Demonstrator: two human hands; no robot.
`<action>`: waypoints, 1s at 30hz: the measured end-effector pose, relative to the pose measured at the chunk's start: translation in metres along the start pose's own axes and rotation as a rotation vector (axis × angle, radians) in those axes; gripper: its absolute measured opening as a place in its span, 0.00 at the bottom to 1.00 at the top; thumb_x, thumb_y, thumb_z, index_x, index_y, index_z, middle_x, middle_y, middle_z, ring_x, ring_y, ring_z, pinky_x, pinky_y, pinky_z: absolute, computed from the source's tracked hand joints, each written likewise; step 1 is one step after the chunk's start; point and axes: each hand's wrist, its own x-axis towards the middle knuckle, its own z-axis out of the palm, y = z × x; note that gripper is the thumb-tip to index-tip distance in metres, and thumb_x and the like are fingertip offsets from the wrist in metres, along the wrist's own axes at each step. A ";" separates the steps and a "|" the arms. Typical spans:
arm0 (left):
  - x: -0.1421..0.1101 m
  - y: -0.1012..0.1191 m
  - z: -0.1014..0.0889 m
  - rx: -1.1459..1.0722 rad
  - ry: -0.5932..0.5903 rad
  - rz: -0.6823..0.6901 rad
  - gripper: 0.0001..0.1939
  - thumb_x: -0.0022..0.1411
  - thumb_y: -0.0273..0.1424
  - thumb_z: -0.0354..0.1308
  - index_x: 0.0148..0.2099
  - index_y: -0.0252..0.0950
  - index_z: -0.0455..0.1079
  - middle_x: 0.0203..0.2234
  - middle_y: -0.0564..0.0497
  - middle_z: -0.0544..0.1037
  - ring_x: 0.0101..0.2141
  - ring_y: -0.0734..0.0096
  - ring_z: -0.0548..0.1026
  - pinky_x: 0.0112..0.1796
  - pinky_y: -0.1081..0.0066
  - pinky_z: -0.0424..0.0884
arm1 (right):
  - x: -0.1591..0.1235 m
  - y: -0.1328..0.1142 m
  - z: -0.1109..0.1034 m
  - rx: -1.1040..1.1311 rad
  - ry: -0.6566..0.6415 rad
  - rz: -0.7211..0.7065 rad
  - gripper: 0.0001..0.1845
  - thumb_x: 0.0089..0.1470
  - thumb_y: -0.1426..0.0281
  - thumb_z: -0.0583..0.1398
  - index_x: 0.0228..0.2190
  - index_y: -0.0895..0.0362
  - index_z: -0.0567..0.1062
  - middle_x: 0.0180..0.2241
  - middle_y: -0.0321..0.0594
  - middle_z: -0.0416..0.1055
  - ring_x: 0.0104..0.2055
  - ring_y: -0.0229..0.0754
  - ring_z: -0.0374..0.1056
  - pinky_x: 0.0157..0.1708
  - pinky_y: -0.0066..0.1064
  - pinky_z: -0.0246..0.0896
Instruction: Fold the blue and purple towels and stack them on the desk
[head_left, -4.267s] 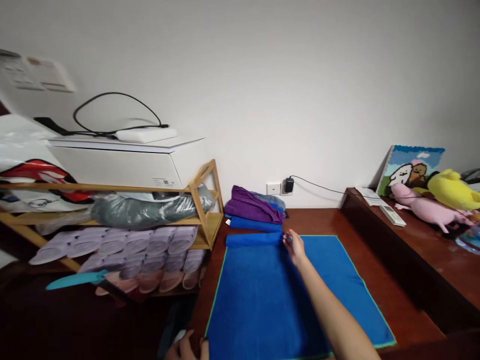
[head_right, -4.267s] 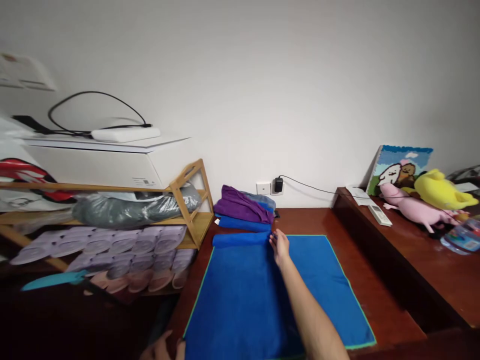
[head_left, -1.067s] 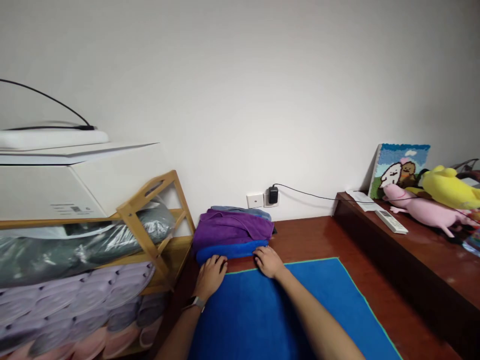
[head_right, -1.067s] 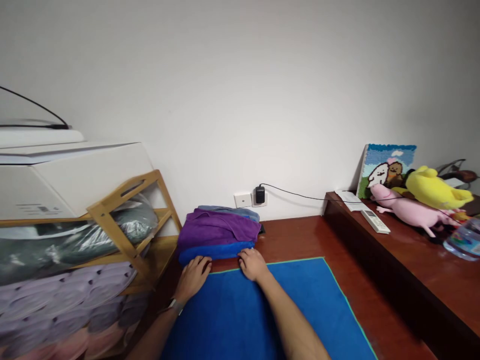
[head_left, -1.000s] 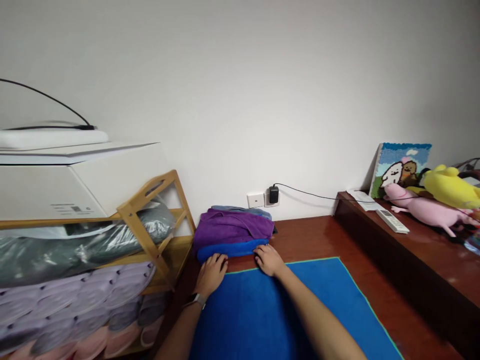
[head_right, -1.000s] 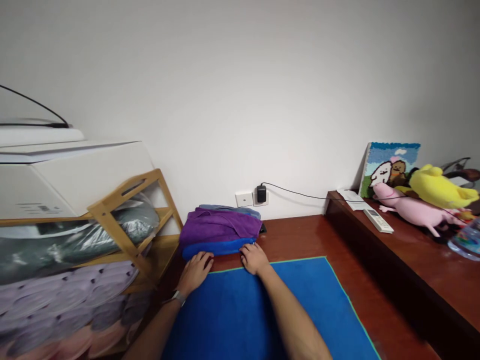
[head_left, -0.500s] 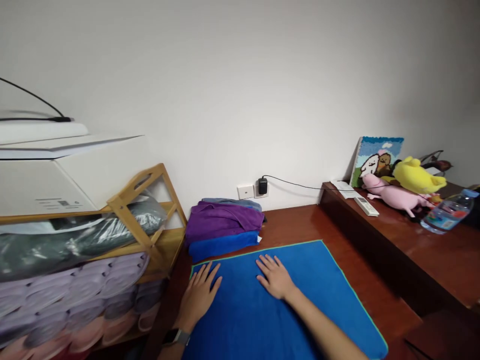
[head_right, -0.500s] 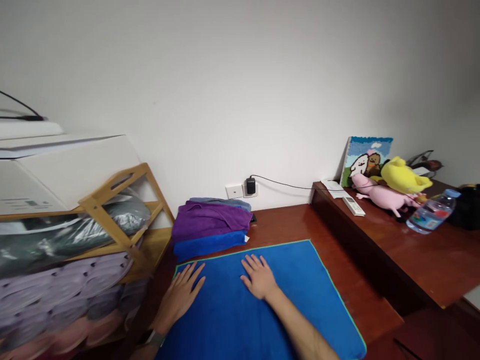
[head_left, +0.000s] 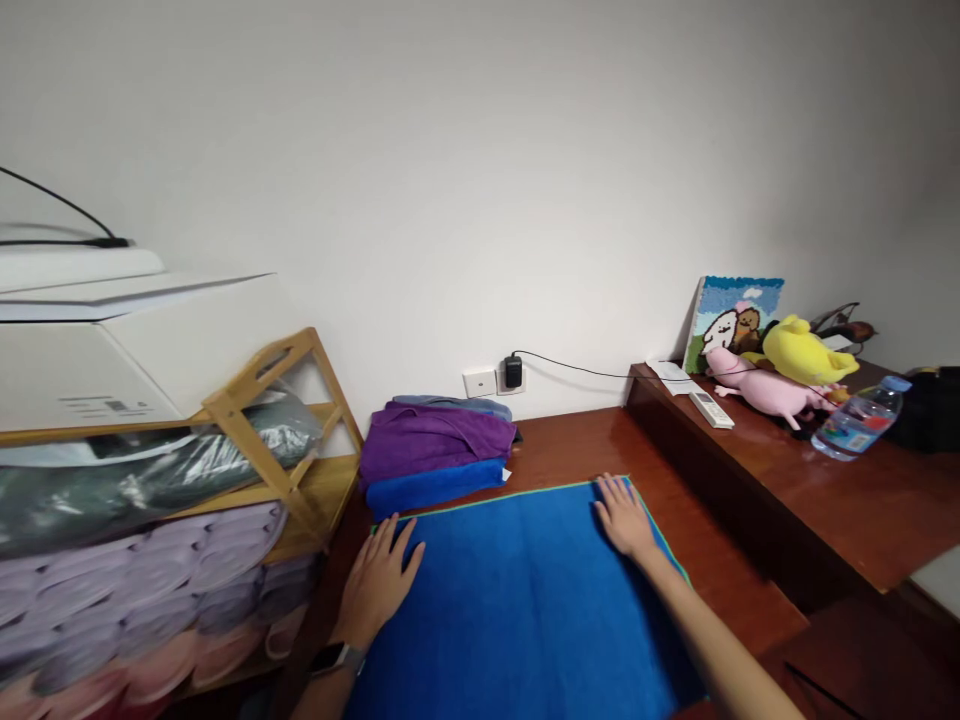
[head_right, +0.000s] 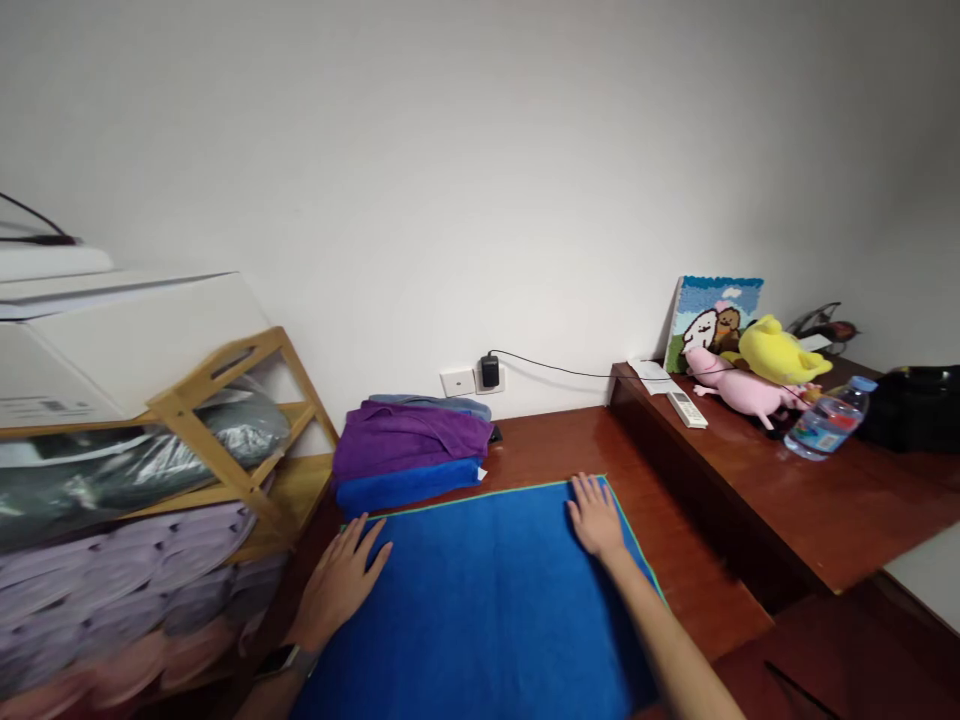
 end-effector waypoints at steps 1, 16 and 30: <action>0.001 0.005 -0.001 -0.004 -0.001 0.016 0.33 0.72 0.48 0.45 0.69 0.37 0.69 0.71 0.38 0.66 0.71 0.46 0.62 0.69 0.45 0.58 | -0.002 -0.022 0.002 0.027 0.024 -0.085 0.34 0.74 0.56 0.43 0.74 0.55 0.54 0.76 0.42 0.47 0.78 0.50 0.39 0.75 0.49 0.31; 0.011 -0.012 0.011 0.044 -0.150 -0.072 0.36 0.72 0.53 0.42 0.74 0.43 0.60 0.74 0.41 0.61 0.72 0.45 0.58 0.68 0.41 0.55 | 0.042 -0.038 0.013 0.075 -0.110 -0.145 0.33 0.74 0.54 0.42 0.74 0.49 0.53 0.76 0.37 0.46 0.78 0.45 0.39 0.75 0.45 0.32; -0.061 0.126 -0.013 -0.121 -0.067 0.217 0.28 0.75 0.46 0.43 0.72 0.47 0.65 0.71 0.47 0.67 0.70 0.54 0.64 0.68 0.48 0.61 | -0.084 -0.134 0.025 0.264 0.045 -0.436 0.33 0.74 0.53 0.47 0.74 0.48 0.55 0.75 0.36 0.50 0.77 0.45 0.43 0.75 0.46 0.36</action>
